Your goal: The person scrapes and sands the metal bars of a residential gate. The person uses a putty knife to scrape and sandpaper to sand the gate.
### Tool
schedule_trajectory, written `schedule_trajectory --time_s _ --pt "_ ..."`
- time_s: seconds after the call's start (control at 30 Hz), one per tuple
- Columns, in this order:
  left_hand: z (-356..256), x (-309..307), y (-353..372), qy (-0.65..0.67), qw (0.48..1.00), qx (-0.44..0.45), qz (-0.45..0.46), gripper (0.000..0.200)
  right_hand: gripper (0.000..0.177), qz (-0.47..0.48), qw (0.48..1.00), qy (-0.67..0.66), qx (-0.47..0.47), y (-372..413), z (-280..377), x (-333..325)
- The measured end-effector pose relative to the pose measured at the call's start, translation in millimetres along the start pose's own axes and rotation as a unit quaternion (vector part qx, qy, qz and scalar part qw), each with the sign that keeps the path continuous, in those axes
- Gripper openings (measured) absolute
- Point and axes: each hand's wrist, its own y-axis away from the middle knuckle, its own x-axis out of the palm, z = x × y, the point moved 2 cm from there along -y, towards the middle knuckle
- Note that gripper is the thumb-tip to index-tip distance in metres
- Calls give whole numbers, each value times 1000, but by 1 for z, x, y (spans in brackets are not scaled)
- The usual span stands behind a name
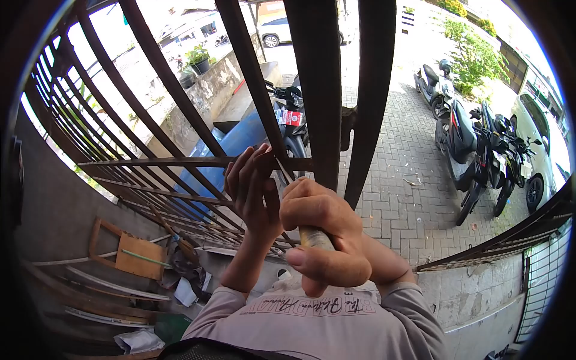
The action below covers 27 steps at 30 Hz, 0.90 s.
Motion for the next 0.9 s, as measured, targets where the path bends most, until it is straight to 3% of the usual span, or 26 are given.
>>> schedule_trajectory --time_s 0.07,0.17,0.3,0.37,0.4,0.53,0.7,0.77,0.9 --pt "7 1 2 15 1000 -1 -11 32 36 20 1000 18 -2 -3 2 3" --pt "43 -19 -1 -65 997 33 -9 35 35 63 996 56 -5 -5 6 2" --pt "16 -3 4 -23 999 10 -22 33 40 72 995 64 -33 1 -4 0" --pt "6 -1 4 9 1000 15 -13 33 40 23 995 70 -70 -6 -3 13" --pt "10 -7 -2 -12 999 32 -2 34 36 53 995 75 -29 -6 0 15" --pt "41 -7 -1 -58 998 27 5 35 39 72 992 76 -64 -3 -6 14" --pt "15 13 9 -14 998 -9 -54 37 41 39 994 84 -61 -3 -7 14" --pt "30 2 4 -62 995 77 13 38 42 43 994 78 -62 -4 -7 12" --pt "34 -6 -1 -68 996 51 -31 37 41 31 995 69 -66 -3 -8 9"
